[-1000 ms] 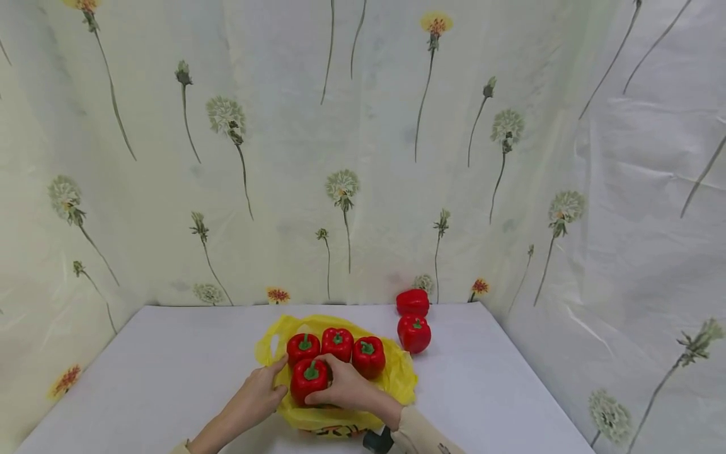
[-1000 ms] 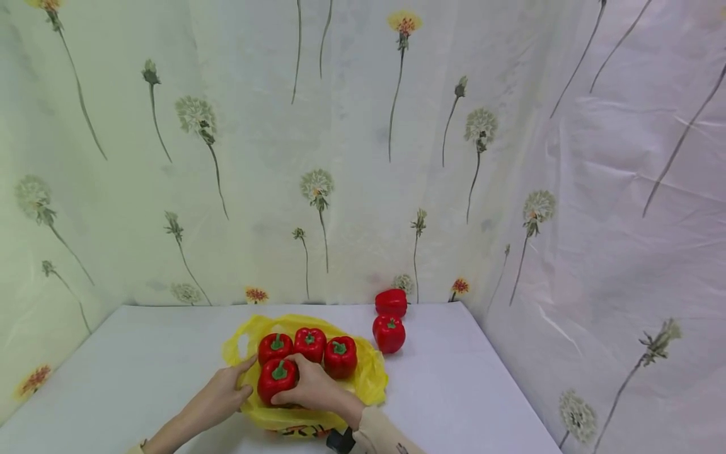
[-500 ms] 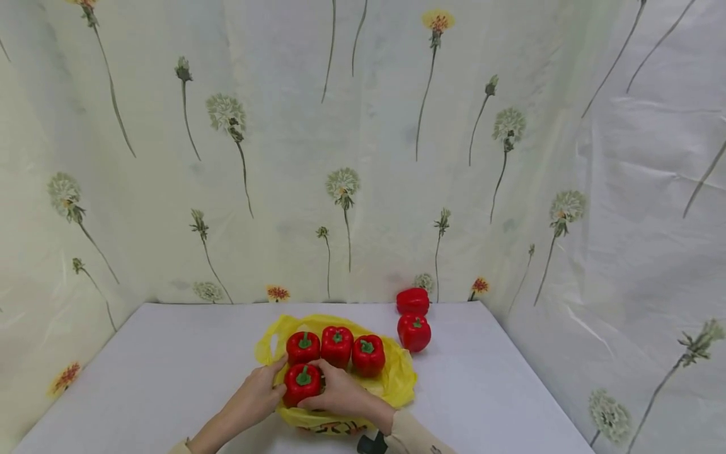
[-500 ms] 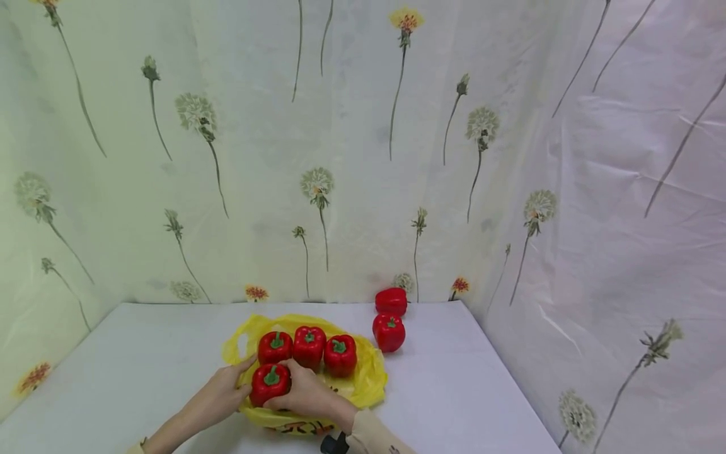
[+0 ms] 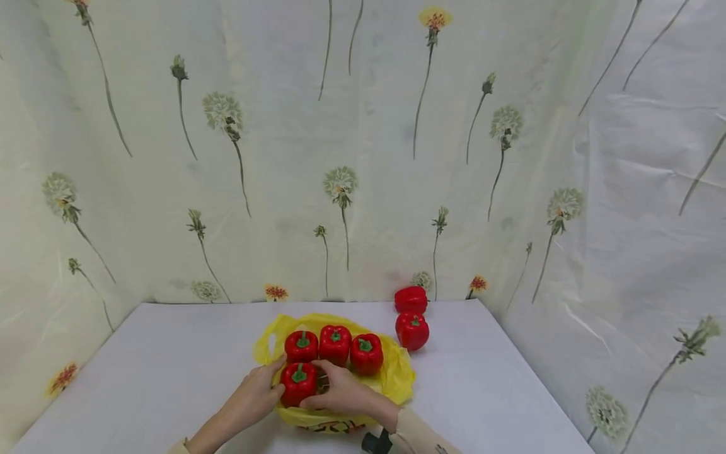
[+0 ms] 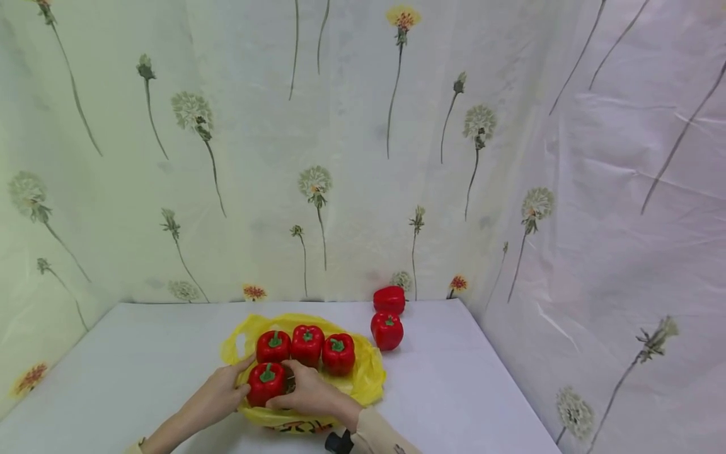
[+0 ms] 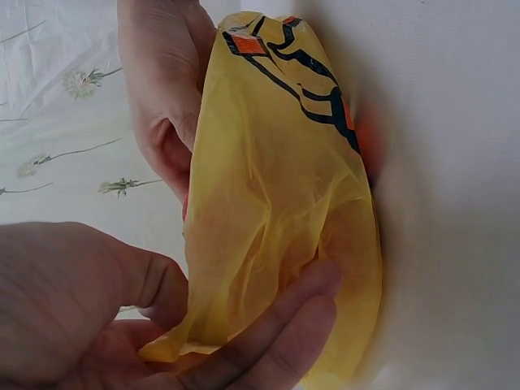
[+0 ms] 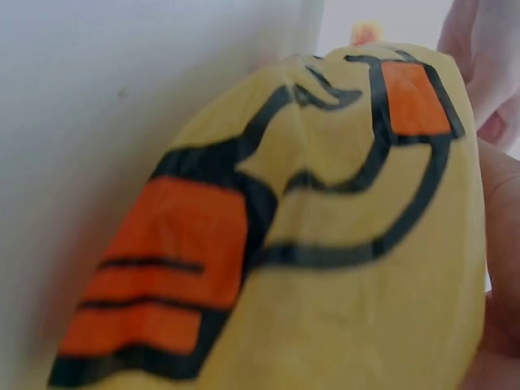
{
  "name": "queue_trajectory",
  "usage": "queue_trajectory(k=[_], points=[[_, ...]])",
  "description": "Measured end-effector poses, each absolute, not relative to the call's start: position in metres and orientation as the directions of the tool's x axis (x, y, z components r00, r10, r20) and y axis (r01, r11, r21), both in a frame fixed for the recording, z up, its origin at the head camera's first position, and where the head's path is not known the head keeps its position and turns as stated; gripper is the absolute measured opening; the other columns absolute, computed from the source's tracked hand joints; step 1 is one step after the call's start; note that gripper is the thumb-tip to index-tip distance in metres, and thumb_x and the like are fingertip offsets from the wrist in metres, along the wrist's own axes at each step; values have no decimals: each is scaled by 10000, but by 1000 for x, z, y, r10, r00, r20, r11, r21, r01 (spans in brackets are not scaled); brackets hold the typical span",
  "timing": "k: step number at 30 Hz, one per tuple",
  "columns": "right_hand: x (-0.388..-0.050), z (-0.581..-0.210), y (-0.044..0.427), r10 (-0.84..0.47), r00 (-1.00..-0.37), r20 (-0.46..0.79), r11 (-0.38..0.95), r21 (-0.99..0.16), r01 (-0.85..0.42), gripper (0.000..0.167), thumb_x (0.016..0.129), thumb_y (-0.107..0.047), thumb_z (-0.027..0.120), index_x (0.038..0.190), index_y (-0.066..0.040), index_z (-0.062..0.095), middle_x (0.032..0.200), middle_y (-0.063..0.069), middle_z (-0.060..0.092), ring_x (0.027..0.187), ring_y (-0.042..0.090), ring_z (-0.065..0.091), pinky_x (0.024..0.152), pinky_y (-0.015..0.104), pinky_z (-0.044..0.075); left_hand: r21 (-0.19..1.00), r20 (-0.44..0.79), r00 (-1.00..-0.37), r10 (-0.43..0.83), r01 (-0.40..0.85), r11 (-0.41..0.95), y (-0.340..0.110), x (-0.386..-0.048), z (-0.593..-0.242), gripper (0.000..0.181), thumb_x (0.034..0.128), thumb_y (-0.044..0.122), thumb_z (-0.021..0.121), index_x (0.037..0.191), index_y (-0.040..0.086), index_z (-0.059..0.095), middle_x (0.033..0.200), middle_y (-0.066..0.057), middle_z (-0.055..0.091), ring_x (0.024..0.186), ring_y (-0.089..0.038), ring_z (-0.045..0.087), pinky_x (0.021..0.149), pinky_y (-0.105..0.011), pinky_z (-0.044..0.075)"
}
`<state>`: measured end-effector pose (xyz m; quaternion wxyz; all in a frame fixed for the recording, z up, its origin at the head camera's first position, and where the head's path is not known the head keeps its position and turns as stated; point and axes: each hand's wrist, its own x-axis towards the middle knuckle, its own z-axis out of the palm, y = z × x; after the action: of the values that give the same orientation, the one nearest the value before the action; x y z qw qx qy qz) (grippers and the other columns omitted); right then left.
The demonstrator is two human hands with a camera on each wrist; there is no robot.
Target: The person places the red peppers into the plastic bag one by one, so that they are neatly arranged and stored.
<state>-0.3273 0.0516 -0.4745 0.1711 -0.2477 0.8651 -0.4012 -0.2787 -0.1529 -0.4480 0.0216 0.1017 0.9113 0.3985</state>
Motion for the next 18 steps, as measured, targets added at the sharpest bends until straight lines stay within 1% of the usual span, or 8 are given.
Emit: queue_trajectory(k=[8, 12, 15, 18], points=[[-328, -469, 66, -577, -815, -56, 498, -815, -297, 756, 804, -405, 763, 1410, -88, 439, 1249, -10, 614, 1144, 204, 584, 898, 323, 530, 737, 27, -982, 187, 146, 660, -152, -279, -450, 574, 861, 0, 545, 1410, -94, 405, 646, -27, 482, 441, -98, 358, 423, -201, 315], [-327, -467, 72, -572, -819, -42, 482, -825, -295, 790, 809, -415, 753, 1426, -54, 417, 1282, 51, 600, 1178, 248, 575, 899, 330, 532, 735, 26, -982, 186, 145, 663, -151, -279, -451, 574, 862, 0, 542, 1411, -94, 404, 613, -12, 471, 435, -95, 355, 421, -201, 317], [-326, -464, 77, -566, -824, -27, 475, -828, -299, 788, 815, -403, 749, 1432, -50, 409, 1296, 88, 592, 1201, 272, 560, 895, 337, 535, 728, 33, -981, 189, 153, 668, -151, -280, -451, 576, 857, -4, 536, 1408, -101, 402, 604, -1, 463, 429, -90, 344, 415, -197, 308], [-325, -463, 81, -560, -828, -17, 459, -839, -293, 754, 824, -367, 750, 1429, -63, 416, 1300, 97, 586, 1213, 280, 548, 901, 344, 532, 722, 31, -982, 189, 153, 674, -151, -281, -452, 580, 855, -3, 531, 1412, -99, 398, 601, 4, 461, 425, -84, 333, 412, -189, 296]])
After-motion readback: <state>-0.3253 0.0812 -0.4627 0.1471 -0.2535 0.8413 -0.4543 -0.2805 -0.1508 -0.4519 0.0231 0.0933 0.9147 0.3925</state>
